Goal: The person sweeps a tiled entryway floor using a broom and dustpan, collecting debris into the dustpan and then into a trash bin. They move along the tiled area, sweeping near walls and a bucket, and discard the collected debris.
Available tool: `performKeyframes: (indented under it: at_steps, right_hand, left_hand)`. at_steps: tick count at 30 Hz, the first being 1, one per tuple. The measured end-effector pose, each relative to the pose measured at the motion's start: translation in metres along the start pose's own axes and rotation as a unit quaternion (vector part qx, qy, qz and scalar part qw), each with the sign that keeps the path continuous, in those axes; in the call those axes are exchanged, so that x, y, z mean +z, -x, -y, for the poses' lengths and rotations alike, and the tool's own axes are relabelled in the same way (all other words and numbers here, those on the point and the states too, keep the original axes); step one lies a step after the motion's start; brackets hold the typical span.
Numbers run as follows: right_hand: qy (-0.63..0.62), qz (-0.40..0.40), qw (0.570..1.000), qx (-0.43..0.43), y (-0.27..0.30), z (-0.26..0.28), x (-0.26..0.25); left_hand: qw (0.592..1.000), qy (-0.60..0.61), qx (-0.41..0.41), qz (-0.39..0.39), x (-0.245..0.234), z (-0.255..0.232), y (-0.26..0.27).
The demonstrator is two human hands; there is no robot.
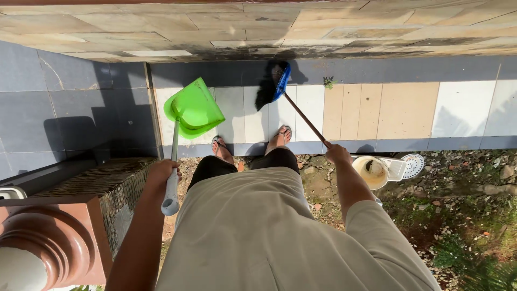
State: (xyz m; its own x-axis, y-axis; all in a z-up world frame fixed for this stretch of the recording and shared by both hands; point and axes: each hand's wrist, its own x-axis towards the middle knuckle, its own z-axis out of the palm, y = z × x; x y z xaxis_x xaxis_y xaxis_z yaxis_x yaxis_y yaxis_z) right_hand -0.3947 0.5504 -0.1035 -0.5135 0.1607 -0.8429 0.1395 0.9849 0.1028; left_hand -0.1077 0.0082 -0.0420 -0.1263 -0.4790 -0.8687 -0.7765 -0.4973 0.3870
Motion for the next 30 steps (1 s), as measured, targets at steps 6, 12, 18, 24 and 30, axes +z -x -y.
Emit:
performKeyframes:
  at_steps: [6,12,18,24,30]
  right_hand:
    - [0.005,-0.043,0.997,0.061,-0.048,-0.116,-0.021]
    - [0.041,-0.072,0.995,0.063,0.021,-0.097,-0.033]
    - [0.109,-0.01,0.988,-0.106,0.178,0.015,-0.035]
    - [0.108,-0.02,0.977,-0.184,0.165,0.175,0.049]
    - [0.106,-0.025,0.988,-0.105,0.099,0.141,0.098]
  left_hand:
    - [0.994,0.077,-0.002,0.072,0.033,-0.042,0.016]
    - [0.985,0.095,-0.029,0.141,0.026,-0.096,0.057]
    - [0.991,0.028,-0.015,0.126,-0.055,-0.041,-0.044]
    - [0.994,0.049,-0.075,0.054,-0.12,-0.035,-0.095]
    - [0.984,-0.161,0.05,0.047,-0.148,-0.053,-0.069]
